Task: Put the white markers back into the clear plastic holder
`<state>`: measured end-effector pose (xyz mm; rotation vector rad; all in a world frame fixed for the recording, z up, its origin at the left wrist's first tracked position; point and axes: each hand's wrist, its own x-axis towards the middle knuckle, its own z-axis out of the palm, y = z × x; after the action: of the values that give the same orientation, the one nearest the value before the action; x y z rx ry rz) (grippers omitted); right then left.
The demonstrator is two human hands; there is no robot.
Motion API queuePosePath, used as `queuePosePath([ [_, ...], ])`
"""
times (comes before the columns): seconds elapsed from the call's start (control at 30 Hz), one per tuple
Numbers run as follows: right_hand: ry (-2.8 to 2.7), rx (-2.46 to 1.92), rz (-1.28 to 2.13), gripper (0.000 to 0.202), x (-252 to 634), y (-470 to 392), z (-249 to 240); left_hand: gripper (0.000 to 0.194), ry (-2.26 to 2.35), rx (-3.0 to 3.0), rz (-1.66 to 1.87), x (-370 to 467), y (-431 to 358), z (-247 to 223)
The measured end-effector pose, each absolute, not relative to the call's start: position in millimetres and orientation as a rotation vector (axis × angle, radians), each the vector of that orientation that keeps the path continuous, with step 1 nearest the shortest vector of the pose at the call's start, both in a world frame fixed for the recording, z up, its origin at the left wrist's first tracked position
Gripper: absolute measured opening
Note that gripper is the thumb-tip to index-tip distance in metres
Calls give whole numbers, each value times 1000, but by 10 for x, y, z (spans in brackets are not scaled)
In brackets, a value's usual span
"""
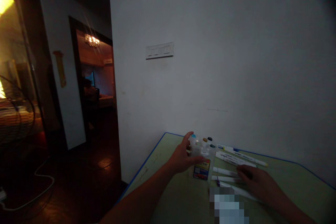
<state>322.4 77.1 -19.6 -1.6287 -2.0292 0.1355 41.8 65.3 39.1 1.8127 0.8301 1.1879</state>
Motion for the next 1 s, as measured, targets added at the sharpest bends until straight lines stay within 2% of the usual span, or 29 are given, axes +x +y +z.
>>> queuePosePath([
  [1.0,-2045,-1621,145,29,3224,764,-185,93,857,1803,1192,415,641,402],
])
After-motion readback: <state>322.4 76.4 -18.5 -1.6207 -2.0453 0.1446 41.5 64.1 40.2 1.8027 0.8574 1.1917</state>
